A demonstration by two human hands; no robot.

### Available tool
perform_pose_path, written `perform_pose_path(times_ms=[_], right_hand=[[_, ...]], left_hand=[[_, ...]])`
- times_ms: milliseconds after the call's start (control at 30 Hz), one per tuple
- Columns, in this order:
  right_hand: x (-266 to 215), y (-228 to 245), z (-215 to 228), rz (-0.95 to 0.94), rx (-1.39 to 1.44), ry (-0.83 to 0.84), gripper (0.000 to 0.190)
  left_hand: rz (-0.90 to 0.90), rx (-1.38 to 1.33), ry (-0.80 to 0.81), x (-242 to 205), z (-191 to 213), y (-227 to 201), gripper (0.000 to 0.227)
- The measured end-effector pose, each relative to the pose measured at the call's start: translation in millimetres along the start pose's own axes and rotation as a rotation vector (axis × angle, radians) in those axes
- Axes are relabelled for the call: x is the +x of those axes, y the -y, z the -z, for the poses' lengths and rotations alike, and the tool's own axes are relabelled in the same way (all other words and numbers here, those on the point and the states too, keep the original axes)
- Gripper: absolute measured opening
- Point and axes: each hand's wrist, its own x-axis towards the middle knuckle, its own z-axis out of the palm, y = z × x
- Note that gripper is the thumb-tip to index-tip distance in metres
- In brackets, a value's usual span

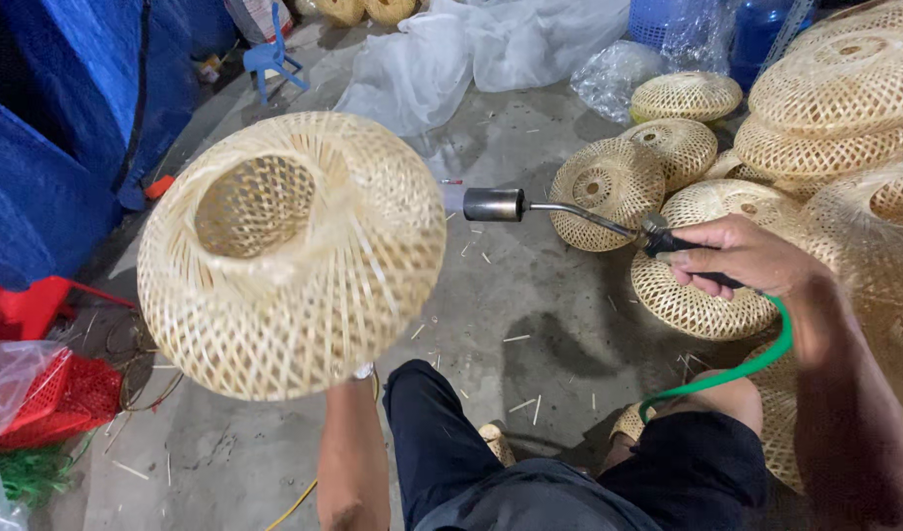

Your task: The person uses a handheld blowtorch to apply heat to the surface of woven bamboo baskets. They rotate the baskets to treat different sections, including the center and edges, while sitting on a low stool. The person handles multiple baskets sequentially, applying the flame to the woven material.

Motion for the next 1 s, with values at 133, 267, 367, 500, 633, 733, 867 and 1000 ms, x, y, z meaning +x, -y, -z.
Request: perform_pose_path(times_ms=[133, 267, 367, 500, 633, 733, 867, 1000], right_hand=[[6, -15, -12, -0.011, 0.060, 0.091, 0.025], [8, -19, -23, 0.087, 0.051, 0.139, 0.022], [7, -13, -30, 0.088, 0.059, 0.101, 0.022], [7, -1, -39, 0.106, 0.060, 0.111, 0.020], [7, 10, -45, 0.148, 0.035, 0.129, 0.025], [10, 18, -49, 0.113, -0.073, 0.109, 0.022], [11, 23, -55, 0.142, 0.025, 0.096, 0.023], [16, 30, -60, 0.130, -0.006, 0.071, 0.024]], left_hand=[[-0.064, -0.098, -0.050, 15, -10, -8, 0.082], [-0.164, -0.259, -0.127, 28, -22, -23, 0.084], [-0.173, -0.183, -0.396, 29, -28, -31, 0.085], [-0.130, -0.059, -0.412, 26, -31, -39, 0.094], [-0.203, 0.103, -0.386, 24, -29, -43, 0.088], [-0.310, 0.247, -0.339, 27, -23, -45, 0.070], [-0.298, 0.283, -0.363, 35, -7, -50, 0.052], [-0.361, 0.454, -0.339, 40, 6, -49, 0.023]])
